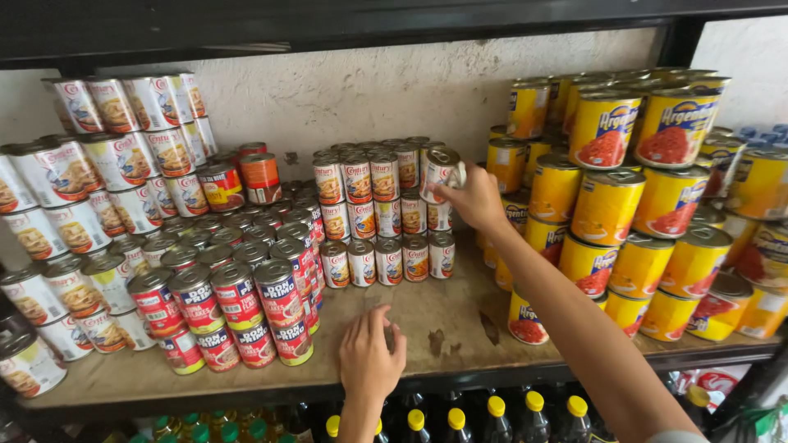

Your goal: Cleaning canned goods with a cloth and organizing them on shelves.

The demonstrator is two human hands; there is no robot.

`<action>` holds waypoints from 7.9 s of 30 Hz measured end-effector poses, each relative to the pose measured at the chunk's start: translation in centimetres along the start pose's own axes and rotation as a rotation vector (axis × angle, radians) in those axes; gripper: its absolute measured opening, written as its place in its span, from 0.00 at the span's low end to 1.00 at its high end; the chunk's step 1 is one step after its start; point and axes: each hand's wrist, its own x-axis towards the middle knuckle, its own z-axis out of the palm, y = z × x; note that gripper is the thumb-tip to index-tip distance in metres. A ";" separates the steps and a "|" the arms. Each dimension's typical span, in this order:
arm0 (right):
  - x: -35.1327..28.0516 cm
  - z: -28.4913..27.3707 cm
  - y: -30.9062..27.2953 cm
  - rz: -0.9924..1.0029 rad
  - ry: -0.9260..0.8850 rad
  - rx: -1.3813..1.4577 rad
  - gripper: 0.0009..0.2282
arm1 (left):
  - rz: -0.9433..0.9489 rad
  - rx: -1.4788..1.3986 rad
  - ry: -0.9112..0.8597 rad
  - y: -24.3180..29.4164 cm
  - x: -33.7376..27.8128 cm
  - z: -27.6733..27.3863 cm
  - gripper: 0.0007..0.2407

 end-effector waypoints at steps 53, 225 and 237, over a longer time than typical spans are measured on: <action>-42.8 14.8 -6.1 0.367 -0.759 0.999 0.14 | -0.698 -0.396 -0.104 0.9 -23.5 -18.6 0.13; -47.6 -2.2 -4.1 -0.650 -0.275 0.107 0.31 | -1.037 -1.514 0.077 17.5 -11.8 -15.3 0.18; -47.9 -3.7 -3.5 -0.630 -0.212 0.149 0.35 | -1.072 -1.406 0.104 22.8 -8.1 -18.2 0.14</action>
